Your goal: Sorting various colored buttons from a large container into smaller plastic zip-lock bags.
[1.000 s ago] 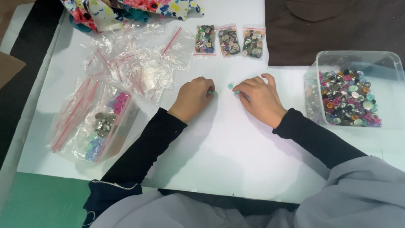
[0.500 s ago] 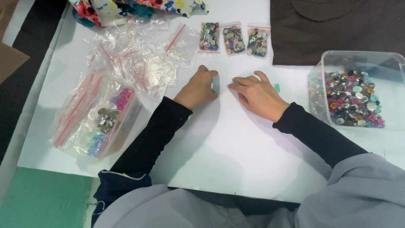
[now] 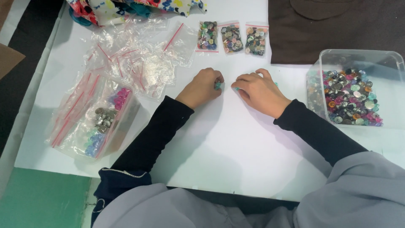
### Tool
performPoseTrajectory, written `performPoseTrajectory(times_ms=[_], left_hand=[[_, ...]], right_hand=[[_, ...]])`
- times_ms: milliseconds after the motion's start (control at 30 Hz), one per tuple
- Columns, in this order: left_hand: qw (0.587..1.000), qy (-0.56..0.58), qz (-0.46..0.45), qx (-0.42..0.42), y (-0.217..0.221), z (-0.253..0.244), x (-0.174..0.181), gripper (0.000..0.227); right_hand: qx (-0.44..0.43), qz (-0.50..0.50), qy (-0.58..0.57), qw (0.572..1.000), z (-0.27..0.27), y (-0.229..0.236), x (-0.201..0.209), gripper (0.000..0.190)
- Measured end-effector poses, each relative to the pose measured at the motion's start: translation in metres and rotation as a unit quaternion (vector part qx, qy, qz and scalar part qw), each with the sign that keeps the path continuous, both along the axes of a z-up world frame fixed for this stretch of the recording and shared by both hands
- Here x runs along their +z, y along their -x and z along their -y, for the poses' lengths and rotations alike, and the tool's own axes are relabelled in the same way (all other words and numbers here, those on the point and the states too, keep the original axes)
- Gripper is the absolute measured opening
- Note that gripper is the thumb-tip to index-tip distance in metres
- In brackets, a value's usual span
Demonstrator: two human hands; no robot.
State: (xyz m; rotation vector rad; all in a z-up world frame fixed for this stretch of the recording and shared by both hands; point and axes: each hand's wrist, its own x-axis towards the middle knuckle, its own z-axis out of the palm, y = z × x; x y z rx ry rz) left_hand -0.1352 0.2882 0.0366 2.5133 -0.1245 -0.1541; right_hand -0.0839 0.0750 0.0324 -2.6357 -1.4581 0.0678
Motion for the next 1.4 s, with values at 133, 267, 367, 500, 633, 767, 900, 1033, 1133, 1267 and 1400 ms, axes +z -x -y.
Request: performPoseTrajectory(times_ms=[133,267,367,500,633,767,900,1033,1133,1267,1400], left_hand=[[1.0,-0.001,0.008,0.001,-0.002,-0.001,-0.008,0.03],[1.0,-0.024,0.015,-0.004,0.003,0.001,-0.004,0.028],[0.999,-0.036,0.012,-0.009,0.004,0.003,0.002,0.029],[0.999,-0.045,0.019,-0.015,0.004,0.002,0.001,0.033],[0.997,-0.065,0.032,-0.021,0.003,0.004,0.007,0.033],[0.992,-0.086,0.086,-0.018,-0.009,0.015,0.016,0.034],[0.984,-0.048,0.164,-0.04,-0.026,0.044,0.031,0.037],[0.971,0.03,0.225,-0.077,-0.045,0.093,0.035,0.041],[0.947,0.139,0.264,-0.121,-0.064,0.13,0.039,0.034],[0.946,0.164,0.241,-0.141,-0.085,0.178,0.035,0.028],[0.954,0.131,0.2,-0.181,-0.1,0.222,0.022,0.042]], right_hand=[[0.0,0.001,-0.009,1.0,0.0,0.0,0.0,0.024],[-0.005,0.007,-0.007,1.0,-0.001,0.003,0.004,0.023],[-0.007,0.007,-0.007,1.0,-0.001,0.002,0.005,0.025],[-0.007,0.0,-0.008,1.0,0.0,0.006,0.013,0.029],[-0.008,0.004,-0.022,1.0,0.004,0.008,0.02,0.03],[-0.012,0.027,-0.069,0.997,0.015,0.012,0.031,0.03],[-0.017,0.093,-0.144,0.985,0.033,0.019,0.043,0.027],[-0.054,0.165,-0.168,0.97,0.058,0.023,0.058,0.025],[-0.097,0.225,-0.144,0.959,0.087,0.022,0.082,0.02],[-0.171,0.167,-0.09,0.967,0.14,0.005,0.102,0.038],[-0.269,0.036,0.026,0.962,0.2,-0.028,0.088,0.047]])
